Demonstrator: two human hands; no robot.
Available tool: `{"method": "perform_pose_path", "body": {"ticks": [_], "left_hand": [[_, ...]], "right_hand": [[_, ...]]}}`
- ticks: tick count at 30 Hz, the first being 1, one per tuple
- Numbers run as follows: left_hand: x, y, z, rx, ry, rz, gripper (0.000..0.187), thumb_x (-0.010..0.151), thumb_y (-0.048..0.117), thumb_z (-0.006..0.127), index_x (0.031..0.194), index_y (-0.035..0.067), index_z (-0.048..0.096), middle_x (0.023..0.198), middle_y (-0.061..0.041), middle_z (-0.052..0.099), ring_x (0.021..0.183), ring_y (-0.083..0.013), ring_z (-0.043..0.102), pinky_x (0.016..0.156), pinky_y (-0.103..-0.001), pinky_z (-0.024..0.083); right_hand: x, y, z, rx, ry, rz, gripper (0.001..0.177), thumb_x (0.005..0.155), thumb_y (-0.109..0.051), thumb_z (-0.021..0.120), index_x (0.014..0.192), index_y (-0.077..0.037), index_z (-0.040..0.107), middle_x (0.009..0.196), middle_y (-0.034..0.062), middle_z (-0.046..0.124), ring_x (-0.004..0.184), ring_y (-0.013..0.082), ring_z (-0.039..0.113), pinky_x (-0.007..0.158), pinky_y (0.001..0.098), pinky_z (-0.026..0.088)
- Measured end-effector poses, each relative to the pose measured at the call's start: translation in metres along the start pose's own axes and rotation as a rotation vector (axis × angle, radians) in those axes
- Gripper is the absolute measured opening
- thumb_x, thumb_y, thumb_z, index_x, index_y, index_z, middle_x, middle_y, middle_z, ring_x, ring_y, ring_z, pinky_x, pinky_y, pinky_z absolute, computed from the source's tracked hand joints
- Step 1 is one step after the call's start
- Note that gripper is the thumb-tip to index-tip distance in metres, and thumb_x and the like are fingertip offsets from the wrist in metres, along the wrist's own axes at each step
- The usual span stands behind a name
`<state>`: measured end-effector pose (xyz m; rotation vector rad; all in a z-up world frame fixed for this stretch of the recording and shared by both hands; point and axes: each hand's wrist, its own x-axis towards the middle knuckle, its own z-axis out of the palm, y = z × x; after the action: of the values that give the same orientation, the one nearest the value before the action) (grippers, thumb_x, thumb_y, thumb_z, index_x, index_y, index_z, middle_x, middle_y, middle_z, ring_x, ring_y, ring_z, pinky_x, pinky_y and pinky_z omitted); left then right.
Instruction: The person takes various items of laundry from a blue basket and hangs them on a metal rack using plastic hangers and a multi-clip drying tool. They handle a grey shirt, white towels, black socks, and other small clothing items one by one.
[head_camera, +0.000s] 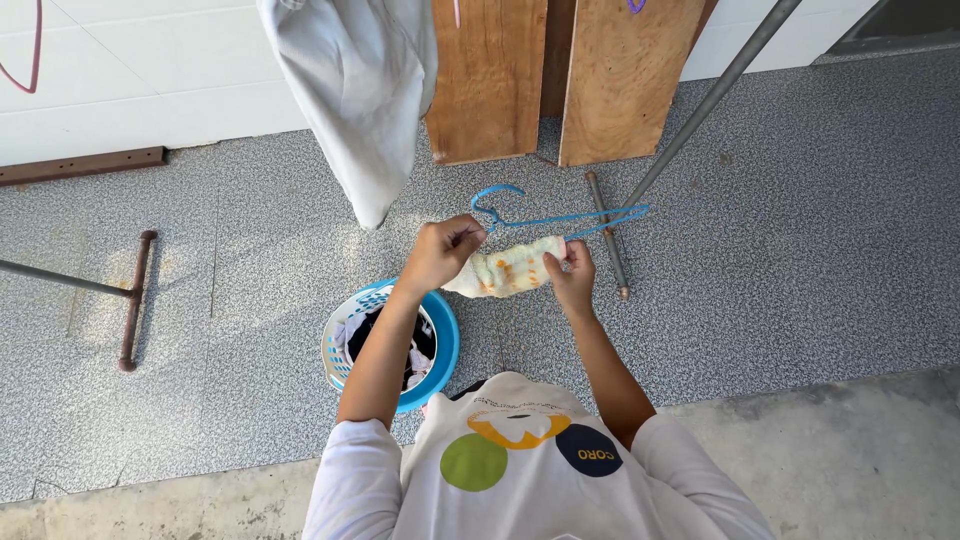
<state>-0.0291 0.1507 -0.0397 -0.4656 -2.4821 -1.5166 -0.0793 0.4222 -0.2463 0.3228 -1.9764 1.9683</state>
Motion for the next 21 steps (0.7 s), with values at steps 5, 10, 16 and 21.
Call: {"method": "perform_pose_path", "body": {"ticks": [5, 10, 16, 21], "left_hand": [[0.002, 0.005, -0.013, -0.034, -0.007, 0.042, 0.007, 0.095, 0.009, 0.071, 0.095, 0.002, 0.072, 0.073, -0.004, 0.07, 0.062, -0.0057, 0.059, 0.057, -0.026, 0.048], [0.001, 0.008, -0.03, -0.019, -0.055, 0.049, 0.006, 0.094, 0.007, 0.071, 0.095, 0.001, 0.073, 0.071, -0.004, 0.068, 0.06, -0.0057, 0.056, 0.055, -0.027, 0.046], [0.006, 0.015, -0.037, 0.021, -0.029, 0.028, 0.007, 0.094, 0.007, 0.073, 0.09, 0.002, 0.072, 0.065, -0.003, 0.064, 0.056, -0.0051, 0.051, 0.052, -0.027, 0.042], [0.013, 0.022, -0.035, 0.001, -0.002, 0.023, 0.007, 0.094, 0.008, 0.073, 0.089, 0.002, 0.073, 0.065, -0.002, 0.065, 0.057, -0.0038, 0.052, 0.052, -0.025, 0.043]], "right_hand": [[0.008, -0.052, -0.01, -0.051, 0.12, -0.066, 0.018, 0.094, -0.001, 0.078, 0.096, -0.002, 0.06, 0.1, 0.0014, 0.06, 0.087, 0.007, 0.061, 0.075, 0.0228, 0.053], [0.031, -0.081, -0.041, -0.21, 0.264, -0.193, 0.023, 0.09, -0.002, 0.083, 0.092, 0.0, 0.06, 0.104, 0.0018, 0.053, 0.083, 0.0075, 0.054, 0.071, 0.0234, 0.051], [0.032, -0.108, -0.055, -0.1, 0.355, -0.093, 0.027, 0.09, -0.007, 0.082, 0.099, -0.005, 0.056, 0.096, 0.004, 0.057, 0.083, 0.0121, 0.053, 0.067, 0.0277, 0.046], [0.0, -0.113, -0.042, -0.63, 0.179, -0.515, 0.015, 0.094, -0.005, 0.078, 0.101, -0.003, 0.065, 0.101, 0.0077, 0.064, 0.092, 0.0224, 0.064, 0.08, 0.0359, 0.054]]}}
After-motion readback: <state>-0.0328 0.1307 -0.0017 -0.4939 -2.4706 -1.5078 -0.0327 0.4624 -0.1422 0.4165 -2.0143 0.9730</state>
